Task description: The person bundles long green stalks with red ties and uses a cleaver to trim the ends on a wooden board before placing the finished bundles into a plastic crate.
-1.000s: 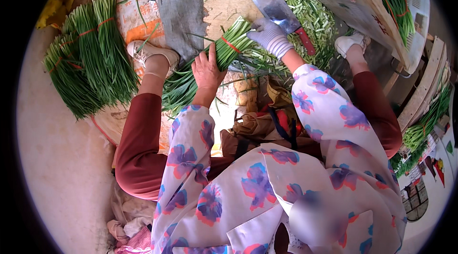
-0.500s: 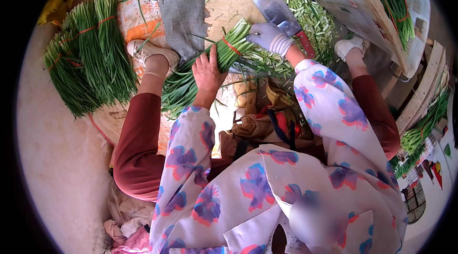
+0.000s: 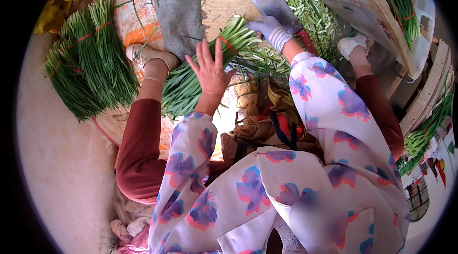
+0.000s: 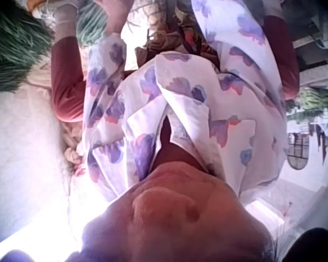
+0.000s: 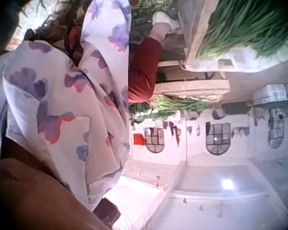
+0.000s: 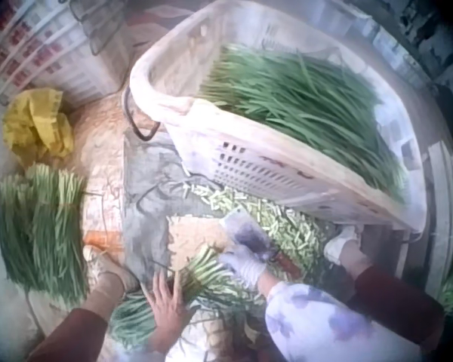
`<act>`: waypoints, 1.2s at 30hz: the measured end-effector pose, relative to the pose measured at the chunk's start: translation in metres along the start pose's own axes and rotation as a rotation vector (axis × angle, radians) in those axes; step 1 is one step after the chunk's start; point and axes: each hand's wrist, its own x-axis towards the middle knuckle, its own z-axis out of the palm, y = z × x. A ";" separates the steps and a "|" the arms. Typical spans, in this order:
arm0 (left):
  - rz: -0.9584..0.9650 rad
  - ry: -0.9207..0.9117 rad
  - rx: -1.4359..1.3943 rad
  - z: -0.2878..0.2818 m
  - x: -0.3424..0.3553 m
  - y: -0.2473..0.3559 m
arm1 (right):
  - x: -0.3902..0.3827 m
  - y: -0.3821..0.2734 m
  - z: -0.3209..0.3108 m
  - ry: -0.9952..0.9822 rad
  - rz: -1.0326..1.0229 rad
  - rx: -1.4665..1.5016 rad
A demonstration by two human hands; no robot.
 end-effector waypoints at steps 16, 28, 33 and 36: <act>0.127 -0.507 -0.539 -0.011 0.077 -0.083 | -0.082 0.041 -0.064 0.648 -0.031 -1.227; -0.107 -0.409 -0.504 0.032 0.037 -0.103 | -0.091 0.012 -0.077 0.065 0.118 -0.230; -0.122 -0.005 -0.308 0.037 0.022 -0.009 | -0.107 0.006 -0.031 0.276 -0.253 -0.903; -0.201 0.059 -0.138 0.029 0.034 0.026 | -0.117 0.000 -0.012 0.188 -0.388 -1.073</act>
